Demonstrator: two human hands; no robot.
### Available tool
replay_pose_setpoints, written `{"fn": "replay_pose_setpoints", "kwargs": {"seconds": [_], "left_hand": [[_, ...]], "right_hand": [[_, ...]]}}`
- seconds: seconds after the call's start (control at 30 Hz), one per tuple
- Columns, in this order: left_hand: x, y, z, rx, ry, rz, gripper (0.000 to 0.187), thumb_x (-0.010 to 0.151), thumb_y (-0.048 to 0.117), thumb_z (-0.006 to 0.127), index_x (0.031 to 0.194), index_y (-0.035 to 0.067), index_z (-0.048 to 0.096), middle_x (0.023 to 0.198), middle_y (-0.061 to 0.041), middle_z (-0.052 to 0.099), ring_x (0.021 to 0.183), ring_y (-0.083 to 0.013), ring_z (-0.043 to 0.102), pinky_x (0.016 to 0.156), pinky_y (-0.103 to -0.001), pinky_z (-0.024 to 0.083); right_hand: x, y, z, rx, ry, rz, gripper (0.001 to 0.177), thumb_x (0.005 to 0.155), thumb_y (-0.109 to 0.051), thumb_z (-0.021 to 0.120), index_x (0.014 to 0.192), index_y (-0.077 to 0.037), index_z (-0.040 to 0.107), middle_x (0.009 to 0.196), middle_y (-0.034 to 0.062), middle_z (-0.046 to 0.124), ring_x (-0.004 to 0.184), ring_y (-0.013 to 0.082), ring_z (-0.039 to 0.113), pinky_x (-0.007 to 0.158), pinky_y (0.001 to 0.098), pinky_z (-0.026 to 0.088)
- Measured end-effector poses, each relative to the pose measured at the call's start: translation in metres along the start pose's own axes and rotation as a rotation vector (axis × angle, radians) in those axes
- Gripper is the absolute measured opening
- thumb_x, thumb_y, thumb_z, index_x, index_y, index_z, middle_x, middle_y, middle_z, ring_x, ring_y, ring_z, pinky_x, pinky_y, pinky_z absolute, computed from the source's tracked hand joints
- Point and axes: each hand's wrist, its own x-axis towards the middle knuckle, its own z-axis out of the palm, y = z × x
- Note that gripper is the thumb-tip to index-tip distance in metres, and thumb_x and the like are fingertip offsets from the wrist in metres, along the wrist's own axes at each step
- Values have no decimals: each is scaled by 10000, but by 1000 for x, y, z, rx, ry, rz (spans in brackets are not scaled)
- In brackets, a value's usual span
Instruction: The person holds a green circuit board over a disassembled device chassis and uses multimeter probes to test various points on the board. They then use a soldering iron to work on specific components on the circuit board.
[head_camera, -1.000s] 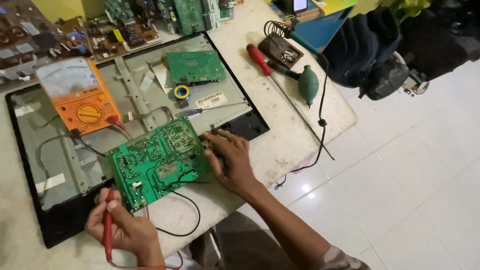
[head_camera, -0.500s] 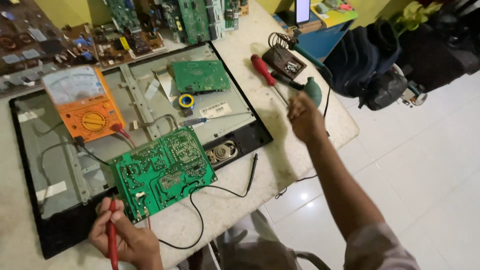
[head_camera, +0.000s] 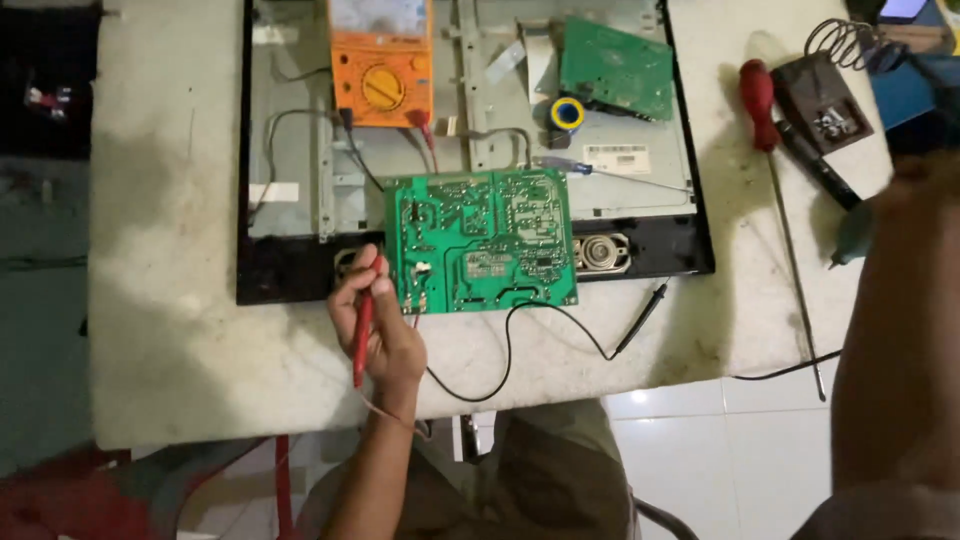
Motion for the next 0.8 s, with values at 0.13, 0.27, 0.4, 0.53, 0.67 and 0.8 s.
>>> {"fn": "replay_pose_setpoints", "kwargs": {"seconds": [0.13,0.27,0.4,0.53,0.67,0.8], "left_hand": [[3,8,0,18,-47,14,135,1090,81,502,1183,-16,489,1398,-289,552,1371,-347,561,1189,-424,511],[3,7,-2,28,-59,29,126,1088,79,513,1186,-1,513,1393,-265,567,1360,-331,574,1179,-403,521],[3,8,-3,86,-74,45,141,1086,91,530,1184,-9,537,1405,-276,572,1338,-340,599,1135,-376,545],[11,16,-20,239,-140,250,100,1051,22,600,1123,-47,599,1309,-253,633,1268,-377,625,1057,-446,547],[4,32,-62,496,-312,357,119,1017,29,616,1108,19,692,1318,-212,648,1180,-364,683,1011,-390,575],[4,58,-89,708,-716,299,487,845,-174,546,1259,53,664,1472,-243,529,1342,-456,538,1116,-516,478]], "right_hand": [[-51,5,2,69,90,-159,79,994,-194,749,943,-156,703,777,-68,518,636,25,461,604,165,247],[-246,4,126,-63,84,-69,346,865,-448,695,1057,-160,711,820,3,643,781,149,677,678,261,485],[-332,55,144,-497,-199,-195,291,1108,-363,516,1037,-132,678,1068,91,728,896,263,764,854,361,651],[-405,87,181,-809,-317,-482,114,1028,-130,747,1075,-84,654,1028,138,732,965,242,715,967,384,537],[-419,99,180,-769,-632,-627,279,904,-29,819,1047,-16,580,1148,212,615,1089,401,731,917,482,607],[-417,101,170,-832,-728,-656,457,783,-116,923,1082,-27,589,1255,237,588,1113,409,719,996,504,572]]}}
